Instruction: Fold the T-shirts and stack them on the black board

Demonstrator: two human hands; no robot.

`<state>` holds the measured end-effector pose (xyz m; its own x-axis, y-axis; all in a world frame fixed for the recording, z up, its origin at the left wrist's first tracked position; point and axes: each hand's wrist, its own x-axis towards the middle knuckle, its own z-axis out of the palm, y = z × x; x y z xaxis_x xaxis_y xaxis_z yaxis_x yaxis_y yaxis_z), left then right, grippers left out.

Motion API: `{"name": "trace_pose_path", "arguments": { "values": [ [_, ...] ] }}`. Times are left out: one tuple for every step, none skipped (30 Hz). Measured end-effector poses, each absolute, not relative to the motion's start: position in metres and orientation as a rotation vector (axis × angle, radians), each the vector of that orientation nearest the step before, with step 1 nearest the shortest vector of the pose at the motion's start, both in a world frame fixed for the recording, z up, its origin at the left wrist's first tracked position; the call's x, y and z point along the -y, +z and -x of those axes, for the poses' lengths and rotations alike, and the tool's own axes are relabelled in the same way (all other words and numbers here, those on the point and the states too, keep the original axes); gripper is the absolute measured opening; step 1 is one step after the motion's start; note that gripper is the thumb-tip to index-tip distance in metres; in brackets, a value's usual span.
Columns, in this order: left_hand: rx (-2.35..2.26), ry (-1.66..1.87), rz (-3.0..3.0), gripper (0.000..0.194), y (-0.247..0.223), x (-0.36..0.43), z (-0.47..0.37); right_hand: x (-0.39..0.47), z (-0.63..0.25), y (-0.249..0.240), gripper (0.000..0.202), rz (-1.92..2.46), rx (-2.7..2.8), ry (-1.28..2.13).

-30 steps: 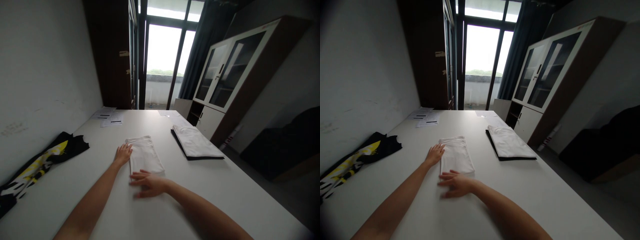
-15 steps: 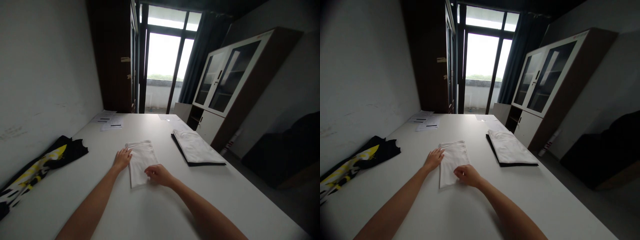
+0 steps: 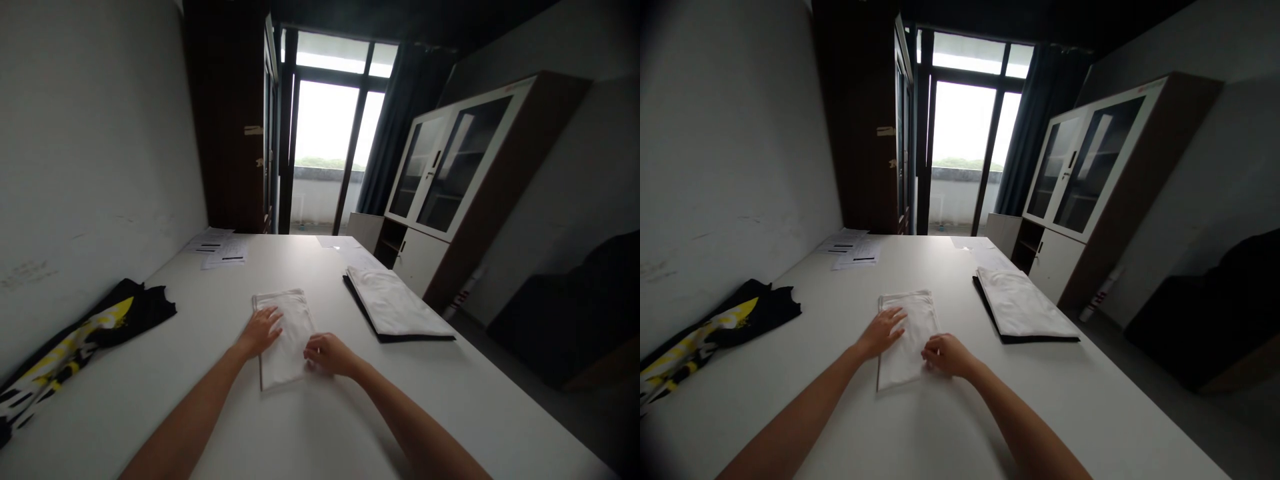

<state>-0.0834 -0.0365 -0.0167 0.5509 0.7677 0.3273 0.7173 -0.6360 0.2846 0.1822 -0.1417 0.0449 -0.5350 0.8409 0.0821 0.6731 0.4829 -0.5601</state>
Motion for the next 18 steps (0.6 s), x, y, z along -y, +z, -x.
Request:
{"name": "trace_pose_path", "arguments": {
  "values": [
    [-1.270,0.600,-2.650,0.048,-0.018,0.038,0.082,0.141,-0.184,0.045,0.020,1.300,2.352,0.564],
    [-1.283,0.555,-2.631,0.049,-0.019,0.038,0.082,0.141,-0.185,0.046,0.019,1.313,2.347,0.512],
    [-1.310,0.518,-2.608,0.050,-0.020,0.038,0.083,0.140,-0.187,0.047,0.020,1.302,2.385,0.543],
    [-1.345,0.490,-2.583,0.050,-0.021,0.038,0.084,0.140,-0.189,0.047,0.022,1.269,2.450,0.637],
    [-1.385,0.474,-2.559,0.050,-0.021,0.037,0.085,0.139,-0.191,0.047,0.025,1.231,2.509,0.735],
    [-1.426,0.466,-2.538,0.050,-0.021,0.037,0.086,0.139,-0.192,0.047,0.028,1.218,2.535,0.774],
    [-1.468,0.462,-2.521,0.050,-0.021,0.036,0.087,0.139,-0.194,0.047,0.029,1.247,2.526,0.726],
    [-1.517,0.461,-2.507,0.049,-0.021,0.035,0.088,0.139,-0.195,0.045,0.027,1.319,2.486,0.598],
    [-1.579,0.458,-2.491,0.049,-0.021,0.034,0.089,0.139,-0.195,0.043,0.024,1.423,2.427,0.432],
    [-1.658,0.457,-2.470,0.049,-0.021,0.034,0.090,0.139,-0.195,0.040,0.021,1.537,2.364,0.273],
    [-1.746,0.462,-2.444,0.050,-0.020,0.034,0.090,0.139,-0.195,0.036,0.021,1.649,2.308,0.150],
    [-1.831,0.470,-2.416,0.050,-0.020,0.034,0.091,0.139,-0.194,0.032,0.024,1.753,2.260,0.067],
    [-1.908,0.486,-2.387,0.051,-0.019,0.034,0.091,0.139,-0.193,0.028,0.028,1.845,2.213,0.016],
    [-1.969,0.504,-2.361,0.052,-0.018,0.034,0.091,0.139,-0.192,0.024,0.033,1.920,2.160,-0.015],
    [-2.011,0.518,-2.343,0.054,-0.017,0.035,0.090,0.139,-0.190,0.021,0.038,1.973,2.112,-0.033],
    [-2.040,0.529,-2.332,0.056,-0.016,0.036,0.089,0.138,-0.187,0.018,0.041,2.012,2.075,-0.042],
    [-2.060,0.529,-2.325,0.057,-0.015,0.037,0.087,0.138,-0.184,0.016,0.042,2.039,2.052,-0.045],
    [-2.071,0.523,-2.319,0.058,-0.013,0.039,0.084,0.138,-0.181,0.014,0.040,2.059,2.042,-0.040]
  ]
}}
